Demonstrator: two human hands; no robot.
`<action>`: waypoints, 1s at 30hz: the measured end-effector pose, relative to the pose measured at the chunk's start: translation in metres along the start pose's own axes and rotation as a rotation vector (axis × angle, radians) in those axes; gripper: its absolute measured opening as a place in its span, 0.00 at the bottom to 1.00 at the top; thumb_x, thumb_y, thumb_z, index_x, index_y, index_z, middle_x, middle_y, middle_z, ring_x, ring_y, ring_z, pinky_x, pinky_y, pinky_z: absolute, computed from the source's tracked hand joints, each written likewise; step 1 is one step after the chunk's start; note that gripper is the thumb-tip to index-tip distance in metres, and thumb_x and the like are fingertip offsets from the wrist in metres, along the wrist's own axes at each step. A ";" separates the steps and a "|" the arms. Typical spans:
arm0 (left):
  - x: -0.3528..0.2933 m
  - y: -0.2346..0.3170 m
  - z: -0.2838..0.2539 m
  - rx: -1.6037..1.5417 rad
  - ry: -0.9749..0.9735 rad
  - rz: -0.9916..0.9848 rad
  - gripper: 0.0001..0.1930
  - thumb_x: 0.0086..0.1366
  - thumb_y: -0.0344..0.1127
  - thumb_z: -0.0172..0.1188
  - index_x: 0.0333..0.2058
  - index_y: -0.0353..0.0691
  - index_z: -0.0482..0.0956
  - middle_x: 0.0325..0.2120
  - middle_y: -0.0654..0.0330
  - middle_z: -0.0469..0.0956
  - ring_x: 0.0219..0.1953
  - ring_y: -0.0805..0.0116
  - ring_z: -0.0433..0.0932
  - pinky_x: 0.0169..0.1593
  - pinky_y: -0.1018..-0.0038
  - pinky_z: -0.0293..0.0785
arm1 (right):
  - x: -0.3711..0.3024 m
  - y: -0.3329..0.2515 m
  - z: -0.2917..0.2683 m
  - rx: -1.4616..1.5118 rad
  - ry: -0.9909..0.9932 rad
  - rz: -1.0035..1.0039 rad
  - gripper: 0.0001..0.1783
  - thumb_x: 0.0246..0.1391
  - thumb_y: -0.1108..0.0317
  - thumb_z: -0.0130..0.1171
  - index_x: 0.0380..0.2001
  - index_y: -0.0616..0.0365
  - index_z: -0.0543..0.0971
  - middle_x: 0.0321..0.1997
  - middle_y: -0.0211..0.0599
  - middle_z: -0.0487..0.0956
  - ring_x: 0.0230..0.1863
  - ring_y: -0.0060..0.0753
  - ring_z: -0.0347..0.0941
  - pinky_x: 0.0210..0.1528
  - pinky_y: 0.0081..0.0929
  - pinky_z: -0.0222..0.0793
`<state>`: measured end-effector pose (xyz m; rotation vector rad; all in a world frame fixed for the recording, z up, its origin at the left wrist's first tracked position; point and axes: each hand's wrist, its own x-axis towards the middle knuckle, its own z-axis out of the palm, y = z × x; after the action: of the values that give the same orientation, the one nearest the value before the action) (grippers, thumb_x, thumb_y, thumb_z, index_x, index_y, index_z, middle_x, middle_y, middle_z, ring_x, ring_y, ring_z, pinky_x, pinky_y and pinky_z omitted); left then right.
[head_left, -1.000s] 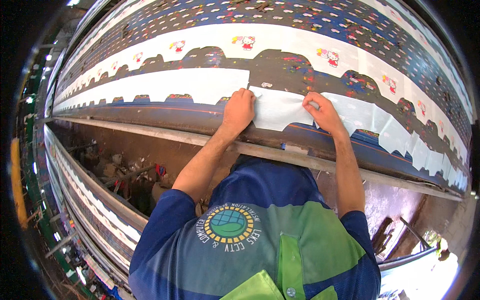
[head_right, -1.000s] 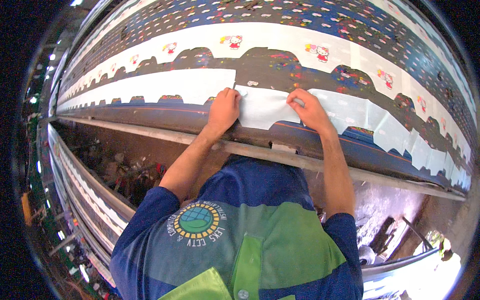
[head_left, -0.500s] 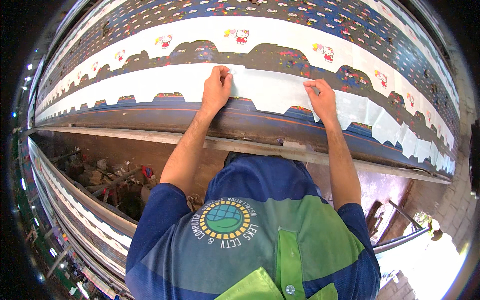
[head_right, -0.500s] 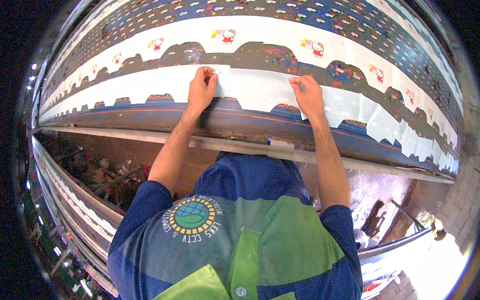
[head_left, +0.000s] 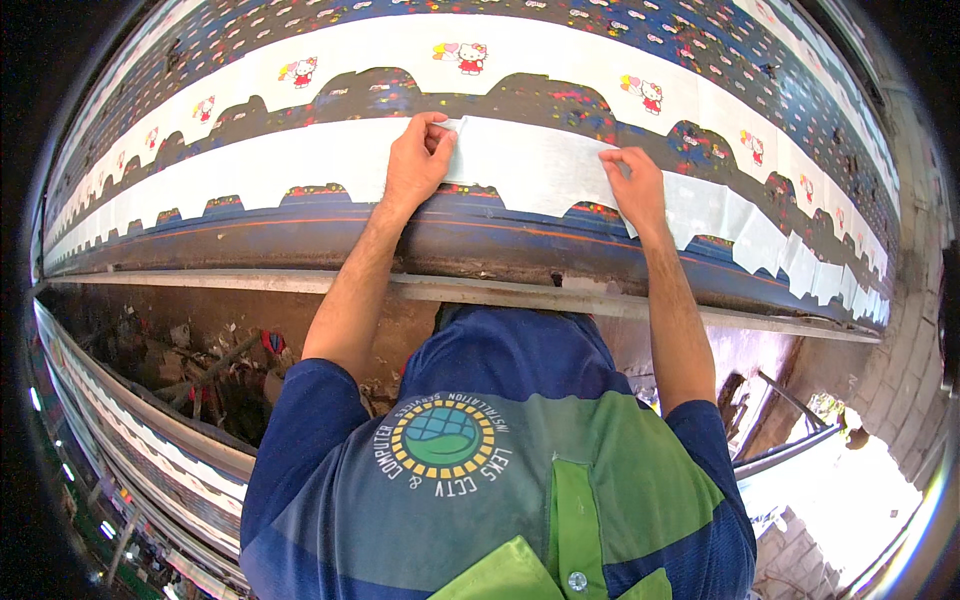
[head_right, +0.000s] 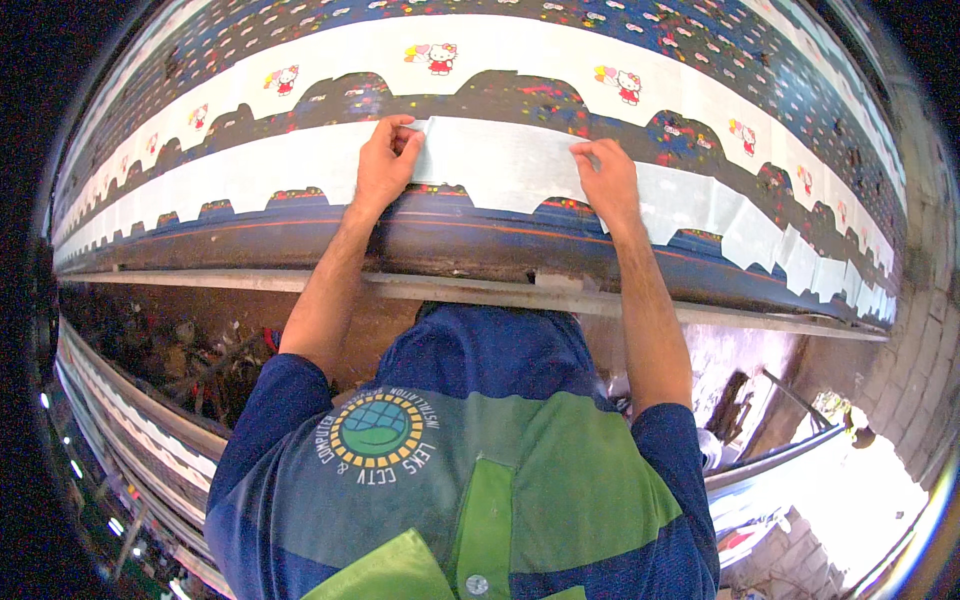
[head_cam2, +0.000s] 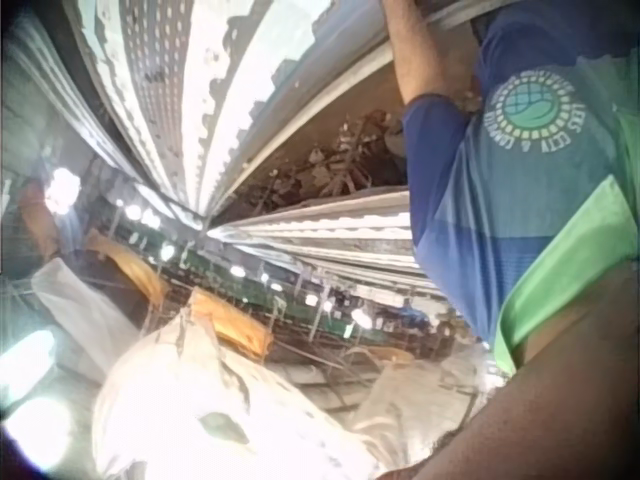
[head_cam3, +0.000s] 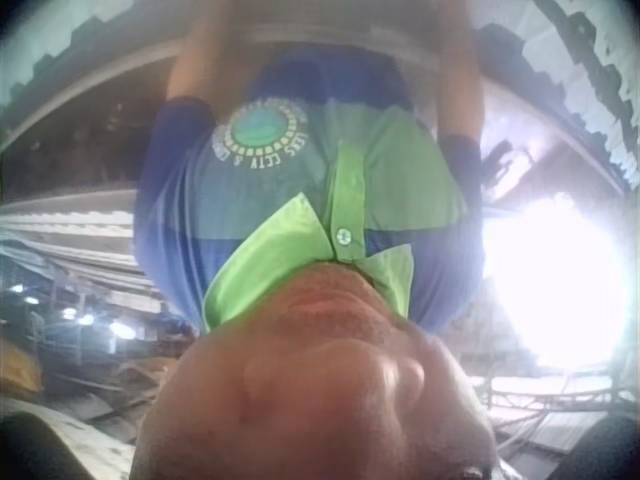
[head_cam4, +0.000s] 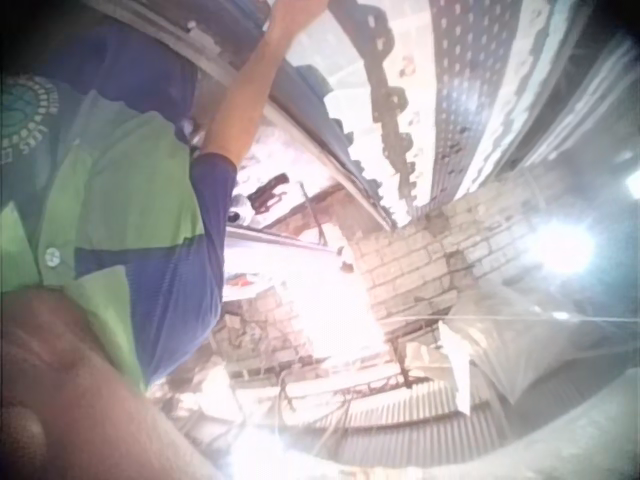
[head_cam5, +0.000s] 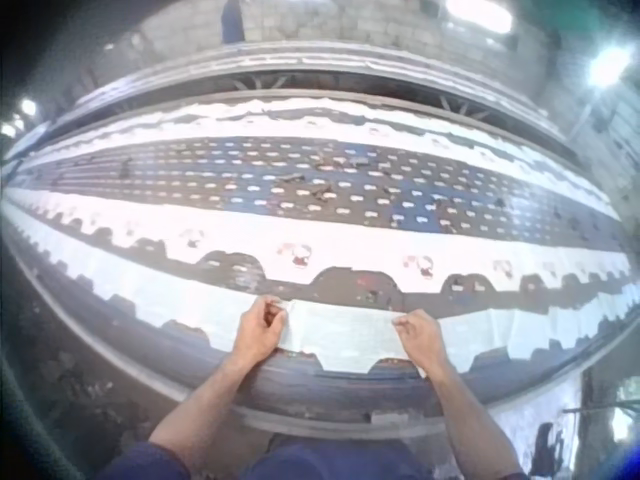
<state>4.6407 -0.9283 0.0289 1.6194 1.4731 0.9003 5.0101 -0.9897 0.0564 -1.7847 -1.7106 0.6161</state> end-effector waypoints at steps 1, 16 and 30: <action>0.000 0.003 -0.001 0.020 0.004 0.020 0.16 0.74 0.33 0.69 0.56 0.35 0.81 0.43 0.57 0.87 0.38 0.70 0.85 0.44 0.72 0.83 | 0.000 0.000 0.000 0.006 0.003 -0.001 0.07 0.65 0.71 0.67 0.43 0.58 0.90 0.48 0.43 0.87 0.53 0.49 0.84 0.58 0.41 0.78; -0.024 0.037 0.085 0.932 -0.140 0.436 0.53 0.79 0.75 0.40 0.78 0.24 0.58 0.82 0.35 0.49 0.86 0.38 0.42 0.84 0.38 0.36 | 0.002 0.008 -0.010 0.058 -0.023 -0.035 0.13 0.70 0.65 0.67 0.53 0.57 0.88 0.54 0.45 0.86 0.51 0.47 0.85 0.56 0.40 0.79; -0.091 0.164 0.235 0.581 -0.033 0.366 0.40 0.72 0.60 0.68 0.66 0.29 0.72 0.68 0.35 0.68 0.72 0.35 0.65 0.75 0.43 0.59 | -0.023 0.173 -0.155 -0.264 0.091 -0.182 0.20 0.66 0.67 0.68 0.60 0.54 0.85 0.57 0.46 0.82 0.54 0.54 0.79 0.61 0.49 0.74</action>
<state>4.9162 -1.0448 0.0631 2.3743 1.5273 0.6577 5.2402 -1.0285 0.0479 -1.7736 -1.9349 0.2361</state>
